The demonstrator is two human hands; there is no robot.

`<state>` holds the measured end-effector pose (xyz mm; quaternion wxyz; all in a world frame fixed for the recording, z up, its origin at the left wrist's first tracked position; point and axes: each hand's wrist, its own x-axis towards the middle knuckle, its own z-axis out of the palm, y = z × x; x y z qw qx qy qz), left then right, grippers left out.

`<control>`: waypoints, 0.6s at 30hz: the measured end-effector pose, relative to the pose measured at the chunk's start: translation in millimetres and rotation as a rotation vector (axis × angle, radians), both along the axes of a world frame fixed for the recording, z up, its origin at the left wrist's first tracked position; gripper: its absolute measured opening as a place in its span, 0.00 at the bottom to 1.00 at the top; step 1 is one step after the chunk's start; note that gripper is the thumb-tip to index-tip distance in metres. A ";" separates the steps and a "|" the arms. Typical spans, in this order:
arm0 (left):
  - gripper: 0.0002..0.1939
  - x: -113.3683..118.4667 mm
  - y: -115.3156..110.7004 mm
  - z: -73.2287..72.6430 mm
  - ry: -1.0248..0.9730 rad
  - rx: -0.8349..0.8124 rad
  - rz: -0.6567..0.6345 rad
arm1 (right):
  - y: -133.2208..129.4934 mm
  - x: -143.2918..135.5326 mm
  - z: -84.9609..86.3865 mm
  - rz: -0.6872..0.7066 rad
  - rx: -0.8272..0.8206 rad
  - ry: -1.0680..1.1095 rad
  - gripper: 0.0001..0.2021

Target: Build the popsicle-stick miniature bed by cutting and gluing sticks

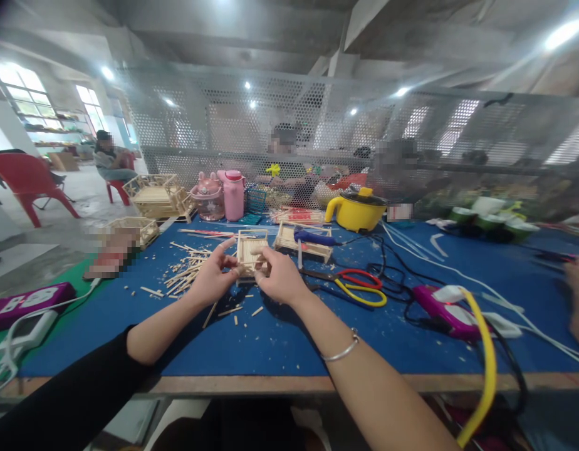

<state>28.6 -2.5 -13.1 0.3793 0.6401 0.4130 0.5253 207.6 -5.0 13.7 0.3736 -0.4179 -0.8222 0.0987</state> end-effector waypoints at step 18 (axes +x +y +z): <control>0.35 -1.0 -6.2 2.1 0.021 0.006 -0.162 | -9.6 -2.7 9.2 -0.031 0.042 -0.019 0.22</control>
